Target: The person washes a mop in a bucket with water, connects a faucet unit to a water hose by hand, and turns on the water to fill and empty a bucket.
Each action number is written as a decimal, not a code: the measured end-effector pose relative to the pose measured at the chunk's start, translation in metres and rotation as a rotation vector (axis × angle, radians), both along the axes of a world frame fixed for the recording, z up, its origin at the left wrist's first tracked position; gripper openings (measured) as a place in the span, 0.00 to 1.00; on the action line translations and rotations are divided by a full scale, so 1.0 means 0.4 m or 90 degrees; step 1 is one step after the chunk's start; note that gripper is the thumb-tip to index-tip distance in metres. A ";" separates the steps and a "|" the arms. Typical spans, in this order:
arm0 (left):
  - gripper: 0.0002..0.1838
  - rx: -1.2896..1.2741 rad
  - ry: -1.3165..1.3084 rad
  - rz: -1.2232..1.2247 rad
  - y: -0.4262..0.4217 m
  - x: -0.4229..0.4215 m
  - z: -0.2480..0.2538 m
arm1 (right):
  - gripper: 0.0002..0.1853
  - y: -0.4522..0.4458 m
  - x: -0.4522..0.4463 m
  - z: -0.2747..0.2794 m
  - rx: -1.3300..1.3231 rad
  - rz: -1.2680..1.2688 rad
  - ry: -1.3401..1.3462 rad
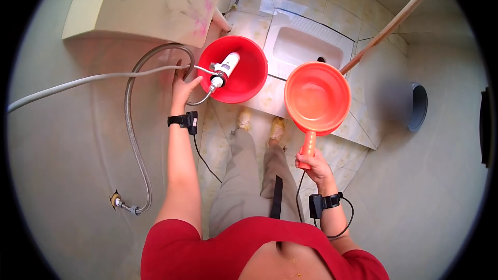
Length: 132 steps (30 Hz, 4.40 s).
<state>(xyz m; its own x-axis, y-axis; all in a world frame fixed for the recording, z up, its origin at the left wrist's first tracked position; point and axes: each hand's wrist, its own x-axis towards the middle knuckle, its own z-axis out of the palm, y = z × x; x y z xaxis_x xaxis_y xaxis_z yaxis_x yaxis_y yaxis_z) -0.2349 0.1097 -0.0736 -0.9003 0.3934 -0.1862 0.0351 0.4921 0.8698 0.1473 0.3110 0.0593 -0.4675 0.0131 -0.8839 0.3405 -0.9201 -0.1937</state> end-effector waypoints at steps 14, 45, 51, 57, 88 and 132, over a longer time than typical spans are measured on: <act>0.15 -0.017 -0.295 -0.208 0.101 0.109 0.023 | 0.12 -0.017 0.004 0.012 0.020 0.033 0.007; 0.21 -0.153 -0.295 -0.017 0.283 0.417 0.477 | 0.21 -0.027 -0.075 0.156 -0.062 0.091 0.320; 0.19 -0.164 -0.276 -0.067 0.307 0.465 0.569 | 0.27 -0.013 -0.124 0.166 -0.058 0.032 0.363; 0.13 -0.183 -0.255 -0.218 0.321 0.478 0.649 | 0.25 -0.021 -0.208 0.205 0.158 0.176 0.411; 0.05 -0.307 -0.272 0.197 -0.130 0.535 0.549 | 0.25 -0.090 -0.373 -0.781 0.104 0.237 -0.062; 0.11 -0.271 -0.225 0.029 -0.297 0.428 0.489 | 0.19 -0.263 0.398 0.059 0.289 -0.193 -0.427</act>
